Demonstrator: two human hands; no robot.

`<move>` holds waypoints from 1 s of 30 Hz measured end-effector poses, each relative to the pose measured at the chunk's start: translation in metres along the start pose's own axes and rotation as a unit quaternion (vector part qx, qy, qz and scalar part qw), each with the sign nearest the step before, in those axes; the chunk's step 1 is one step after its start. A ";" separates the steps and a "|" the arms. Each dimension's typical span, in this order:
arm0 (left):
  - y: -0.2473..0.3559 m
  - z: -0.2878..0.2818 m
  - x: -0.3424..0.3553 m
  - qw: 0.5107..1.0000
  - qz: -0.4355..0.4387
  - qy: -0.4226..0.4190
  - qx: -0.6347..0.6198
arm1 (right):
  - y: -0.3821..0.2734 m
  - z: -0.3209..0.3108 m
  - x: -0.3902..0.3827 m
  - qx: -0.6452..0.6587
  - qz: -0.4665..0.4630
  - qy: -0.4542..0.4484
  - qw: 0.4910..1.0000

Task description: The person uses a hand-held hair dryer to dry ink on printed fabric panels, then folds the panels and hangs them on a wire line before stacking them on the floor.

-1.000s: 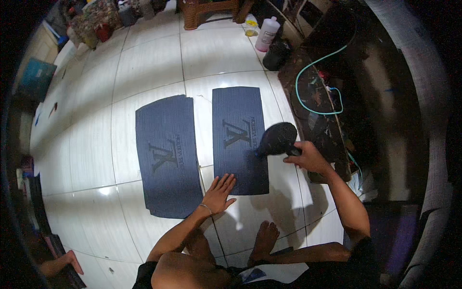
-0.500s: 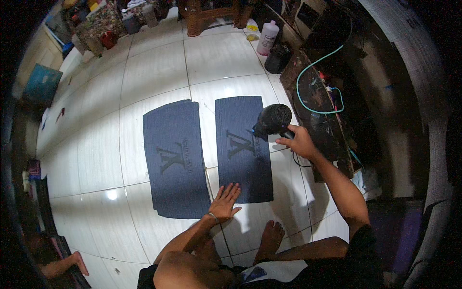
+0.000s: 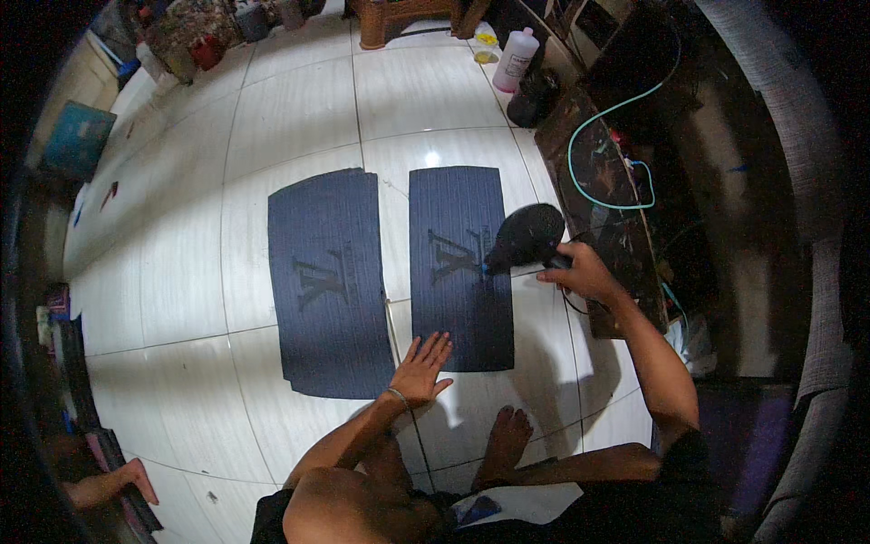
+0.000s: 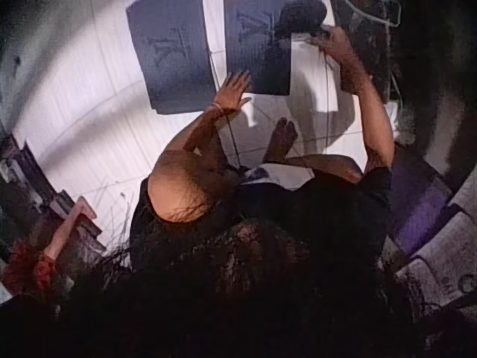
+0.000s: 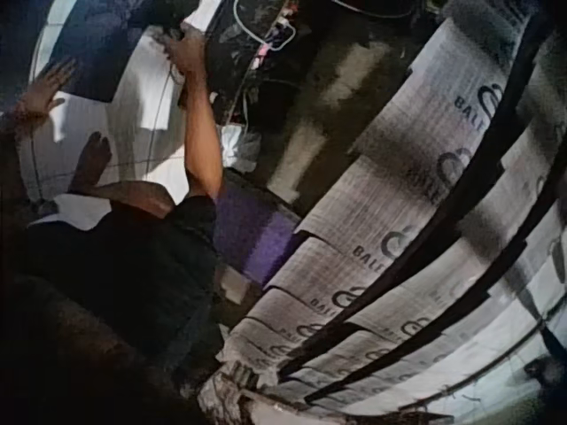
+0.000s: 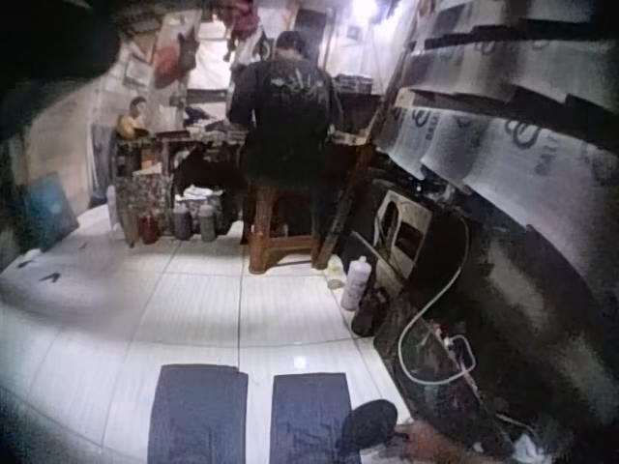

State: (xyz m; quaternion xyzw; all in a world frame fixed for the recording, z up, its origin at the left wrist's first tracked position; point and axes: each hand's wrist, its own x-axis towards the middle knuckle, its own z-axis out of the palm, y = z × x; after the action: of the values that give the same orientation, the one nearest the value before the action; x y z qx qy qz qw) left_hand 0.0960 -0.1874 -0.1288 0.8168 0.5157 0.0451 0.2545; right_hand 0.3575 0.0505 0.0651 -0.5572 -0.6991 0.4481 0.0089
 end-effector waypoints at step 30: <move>-0.002 0.003 0.001 1.000 -0.003 -0.002 0.012 | -0.025 0.010 0.021 0.020 -0.072 0.034 0.997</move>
State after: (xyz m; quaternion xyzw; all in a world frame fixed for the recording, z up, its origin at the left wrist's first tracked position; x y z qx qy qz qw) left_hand 0.0964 -0.1869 -0.1329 0.8182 0.5185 0.0368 0.2457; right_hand 0.3255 0.0615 0.0651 -0.5202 -0.7272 0.4413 0.0761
